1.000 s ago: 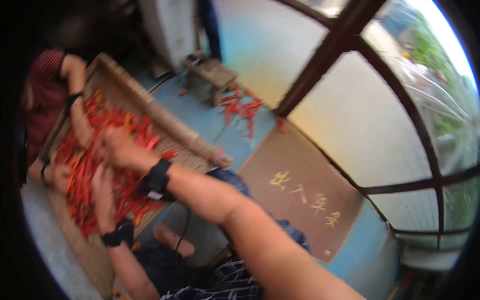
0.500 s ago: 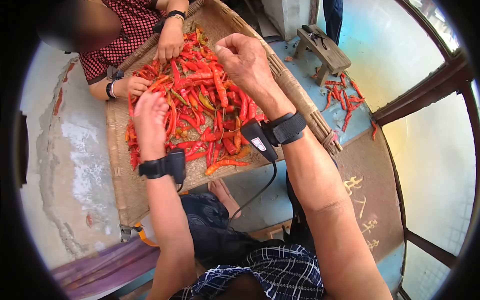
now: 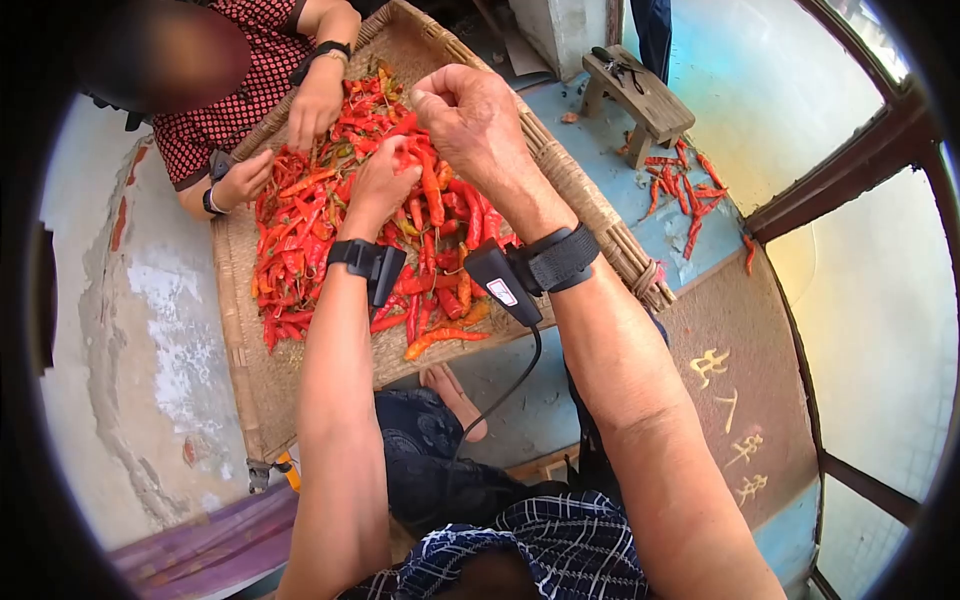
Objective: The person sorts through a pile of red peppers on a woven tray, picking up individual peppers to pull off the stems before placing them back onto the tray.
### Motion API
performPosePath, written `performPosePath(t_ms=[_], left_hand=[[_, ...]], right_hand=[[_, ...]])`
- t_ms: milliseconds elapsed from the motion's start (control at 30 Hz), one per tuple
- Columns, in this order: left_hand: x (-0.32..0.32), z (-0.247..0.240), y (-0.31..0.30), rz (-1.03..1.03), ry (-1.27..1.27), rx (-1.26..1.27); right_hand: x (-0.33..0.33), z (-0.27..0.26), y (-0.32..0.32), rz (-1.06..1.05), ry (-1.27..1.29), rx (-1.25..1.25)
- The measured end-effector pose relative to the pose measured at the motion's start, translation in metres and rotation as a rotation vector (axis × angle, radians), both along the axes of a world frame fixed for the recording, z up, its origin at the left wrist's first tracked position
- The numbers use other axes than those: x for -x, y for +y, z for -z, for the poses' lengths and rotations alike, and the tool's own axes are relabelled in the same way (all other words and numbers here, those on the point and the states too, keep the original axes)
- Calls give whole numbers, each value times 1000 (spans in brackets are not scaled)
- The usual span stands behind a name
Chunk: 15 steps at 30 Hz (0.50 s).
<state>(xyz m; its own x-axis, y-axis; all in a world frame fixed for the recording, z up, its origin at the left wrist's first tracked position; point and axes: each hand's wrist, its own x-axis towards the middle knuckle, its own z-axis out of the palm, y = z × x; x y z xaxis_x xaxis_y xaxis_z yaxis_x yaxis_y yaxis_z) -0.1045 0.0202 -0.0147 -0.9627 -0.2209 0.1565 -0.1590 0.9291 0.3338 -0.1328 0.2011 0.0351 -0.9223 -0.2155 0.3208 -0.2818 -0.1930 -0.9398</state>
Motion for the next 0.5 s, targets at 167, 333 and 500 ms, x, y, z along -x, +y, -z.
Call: performPosePath(t_ms=[167, 333, 500], left_hand=[[-48, -13, 25, 211, -9, -275], [-98, -25, 30, 217, 57, -347], [-113, -21, 10, 101, 221, -568]], right_hand=[[-1, 2, 0, 9, 74, -26], [-5, 0, -1, -47, 156, -132], [-14, 2, 1, -239, 304, -532]])
